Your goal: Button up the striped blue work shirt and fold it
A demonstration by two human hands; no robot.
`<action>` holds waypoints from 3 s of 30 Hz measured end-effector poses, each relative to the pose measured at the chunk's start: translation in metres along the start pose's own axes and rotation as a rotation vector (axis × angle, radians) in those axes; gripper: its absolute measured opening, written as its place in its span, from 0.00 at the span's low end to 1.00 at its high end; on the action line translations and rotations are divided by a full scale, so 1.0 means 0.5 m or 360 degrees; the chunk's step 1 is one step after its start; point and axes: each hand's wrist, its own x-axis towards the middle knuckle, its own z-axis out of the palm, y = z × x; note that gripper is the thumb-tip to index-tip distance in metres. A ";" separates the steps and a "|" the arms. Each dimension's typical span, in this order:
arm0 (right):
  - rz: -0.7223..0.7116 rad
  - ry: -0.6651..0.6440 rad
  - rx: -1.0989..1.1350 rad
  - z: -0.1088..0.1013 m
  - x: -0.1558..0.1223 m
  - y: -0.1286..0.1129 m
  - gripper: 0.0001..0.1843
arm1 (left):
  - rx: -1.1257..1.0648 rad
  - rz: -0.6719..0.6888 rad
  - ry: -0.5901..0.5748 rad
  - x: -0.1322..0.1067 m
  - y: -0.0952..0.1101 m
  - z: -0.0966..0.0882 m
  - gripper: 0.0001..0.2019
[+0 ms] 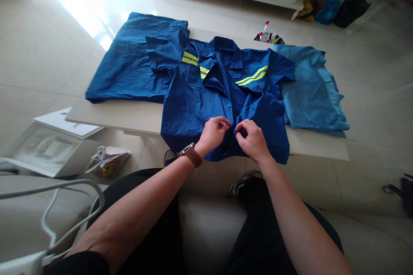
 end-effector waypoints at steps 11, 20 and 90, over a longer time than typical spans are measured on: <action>0.0063 0.0053 0.0141 0.020 -0.004 -0.001 0.08 | 0.0040 0.0094 -0.0052 -0.002 -0.002 0.002 0.07; 0.0396 0.0363 0.0335 0.038 -0.008 0.015 0.07 | -0.0002 0.0080 -0.0038 -0.001 0.011 -0.001 0.07; 0.0519 0.0279 0.0509 0.036 -0.007 0.013 0.05 | -0.0707 -0.0077 0.0307 -0.010 0.013 0.036 0.16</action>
